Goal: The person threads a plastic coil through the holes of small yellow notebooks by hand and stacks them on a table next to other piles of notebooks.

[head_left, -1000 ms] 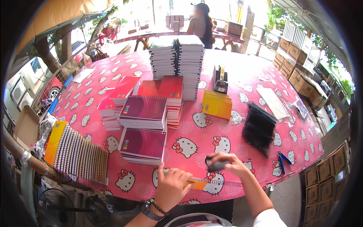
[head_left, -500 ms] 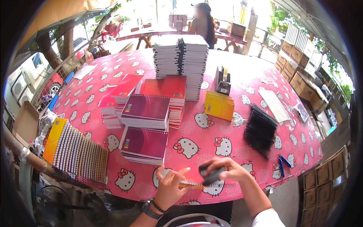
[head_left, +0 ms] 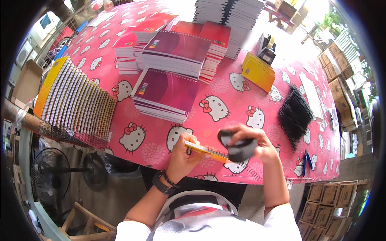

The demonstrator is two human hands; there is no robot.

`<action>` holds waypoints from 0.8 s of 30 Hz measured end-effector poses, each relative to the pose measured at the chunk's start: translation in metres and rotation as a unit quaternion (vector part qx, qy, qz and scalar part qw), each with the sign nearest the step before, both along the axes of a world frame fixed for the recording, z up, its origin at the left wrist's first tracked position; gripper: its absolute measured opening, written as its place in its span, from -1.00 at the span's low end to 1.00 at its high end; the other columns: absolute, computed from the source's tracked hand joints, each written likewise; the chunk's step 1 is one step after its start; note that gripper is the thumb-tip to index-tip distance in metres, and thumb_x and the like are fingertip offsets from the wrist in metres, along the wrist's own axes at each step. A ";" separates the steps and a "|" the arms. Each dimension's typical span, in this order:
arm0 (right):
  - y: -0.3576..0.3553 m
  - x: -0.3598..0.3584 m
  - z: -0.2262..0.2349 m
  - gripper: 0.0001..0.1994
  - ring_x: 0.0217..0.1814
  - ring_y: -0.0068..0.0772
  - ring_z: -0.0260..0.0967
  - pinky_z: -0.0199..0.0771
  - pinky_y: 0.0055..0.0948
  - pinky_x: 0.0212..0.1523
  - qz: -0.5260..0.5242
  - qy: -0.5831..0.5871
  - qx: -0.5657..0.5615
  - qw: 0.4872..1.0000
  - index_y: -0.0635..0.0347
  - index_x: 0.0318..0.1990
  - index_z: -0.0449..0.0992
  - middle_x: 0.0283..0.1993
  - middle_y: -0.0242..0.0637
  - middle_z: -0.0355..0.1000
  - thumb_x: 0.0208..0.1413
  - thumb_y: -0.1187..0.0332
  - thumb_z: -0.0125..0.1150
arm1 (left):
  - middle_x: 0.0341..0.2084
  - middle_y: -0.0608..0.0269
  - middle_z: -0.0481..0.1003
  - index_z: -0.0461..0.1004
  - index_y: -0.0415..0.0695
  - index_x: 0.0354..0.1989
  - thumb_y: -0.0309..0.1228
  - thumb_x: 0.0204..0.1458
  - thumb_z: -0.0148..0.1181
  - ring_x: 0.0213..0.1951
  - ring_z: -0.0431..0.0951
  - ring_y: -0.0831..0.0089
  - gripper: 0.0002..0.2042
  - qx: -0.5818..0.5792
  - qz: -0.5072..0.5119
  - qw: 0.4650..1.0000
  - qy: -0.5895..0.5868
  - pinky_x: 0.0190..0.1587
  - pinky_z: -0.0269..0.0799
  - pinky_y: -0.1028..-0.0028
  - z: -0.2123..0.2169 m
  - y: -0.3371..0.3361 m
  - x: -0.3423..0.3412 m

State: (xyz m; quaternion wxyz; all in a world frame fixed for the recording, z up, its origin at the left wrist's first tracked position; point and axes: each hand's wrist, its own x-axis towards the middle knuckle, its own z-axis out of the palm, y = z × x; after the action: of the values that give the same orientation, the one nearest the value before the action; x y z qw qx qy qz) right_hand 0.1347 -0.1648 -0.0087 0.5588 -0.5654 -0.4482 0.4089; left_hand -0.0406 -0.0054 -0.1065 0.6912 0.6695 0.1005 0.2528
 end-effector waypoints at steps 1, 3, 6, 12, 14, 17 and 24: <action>0.003 -0.004 0.001 -0.35 0.07 -0.18 0.31 0.19 -0.21 0.12 0.057 0.106 0.037 0.992 0.24 -0.21 0.57 0.00 -0.05 0.42 -0.25 -0.21 0.29 | -0.39 0.35 0.26 0.22 -0.11 -0.24 -0.50 -0.18 0.42 -0.35 0.28 0.62 -0.57 0.042 0.005 0.999 -0.010 -0.30 0.24 0.57 0.001 0.001 0.001; 0.012 -0.009 -0.005 -0.35 0.07 -0.20 0.32 0.26 -0.28 0.07 0.034 -0.118 -0.065 0.990 0.26 -0.18 0.55 0.00 -0.02 0.42 -0.25 -0.19 0.31 | -0.36 0.32 0.25 0.19 -0.09 -0.30 -0.52 -0.16 0.40 -0.32 0.29 0.57 -0.58 0.033 0.000 0.999 -0.032 -0.26 0.25 0.55 0.003 0.001 0.003; 0.009 -0.004 -0.011 -0.43 0.07 -0.19 0.32 0.27 -0.27 0.07 -0.031 0.027 -0.064 0.997 0.25 -0.18 0.56 -0.04 -0.11 0.44 -0.22 -0.07 0.33 | -0.33 0.31 0.24 0.17 -0.07 -0.27 -0.52 -0.14 0.39 -0.27 0.30 0.57 -0.57 0.070 -0.016 0.996 -0.048 -0.23 0.26 0.58 0.009 0.002 0.007; 0.023 0.002 -0.002 -0.47 0.15 -0.12 0.27 0.17 -0.22 0.17 -0.067 -0.227 -0.106 0.966 0.25 -0.20 0.56 -0.05 -0.12 0.45 -0.18 -0.04 0.35 | -0.33 0.31 0.25 0.17 -0.07 -0.27 -0.47 -0.13 0.39 -0.27 0.30 0.54 -0.58 0.097 -0.013 0.995 -0.038 -0.23 0.26 0.55 0.004 0.003 0.008; 0.026 0.000 -0.003 -0.51 0.10 -0.12 0.29 0.19 -0.20 0.14 0.034 -0.066 -0.029 0.997 0.22 -0.22 0.56 -0.05 -0.12 0.44 -0.15 -0.02 0.34 | -0.34 0.31 0.25 0.17 -0.07 -0.27 -0.46 -0.13 0.40 -0.27 0.30 0.54 -0.57 0.089 -0.004 0.996 -0.026 -0.22 0.26 0.54 -0.001 0.003 0.005; 0.032 -0.006 -0.010 -0.56 0.09 -0.01 0.27 0.24 -0.17 0.11 -0.043 -0.259 -0.054 0.963 0.14 -0.23 0.57 0.00 -0.08 0.40 -0.16 0.00 0.37 | -0.35 0.32 0.24 0.17 -0.07 -0.27 -0.46 -0.14 0.41 -0.29 0.29 0.55 -0.57 0.094 -0.004 0.995 -0.027 -0.23 0.24 0.55 0.003 0.004 0.006; 0.016 -0.010 0.000 -0.50 0.16 0.00 0.20 0.27 -0.16 0.13 -0.153 -0.477 -0.027 0.865 0.18 -0.07 0.47 0.09 -0.09 0.33 -0.21 0.18 0.44 | -0.37 0.19 0.29 0.22 -0.17 -0.23 -0.37 -0.13 0.39 -0.33 0.36 0.33 -0.58 0.165 -0.004 0.986 -0.008 -0.27 0.30 0.40 0.028 -0.002 0.008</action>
State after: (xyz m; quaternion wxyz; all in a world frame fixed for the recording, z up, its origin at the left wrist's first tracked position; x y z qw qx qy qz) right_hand 0.1246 -0.1485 -0.0086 0.3171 -0.7679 -0.5564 0.0107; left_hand -0.0322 -0.0073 -0.0789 0.5728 0.7729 0.0485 0.2686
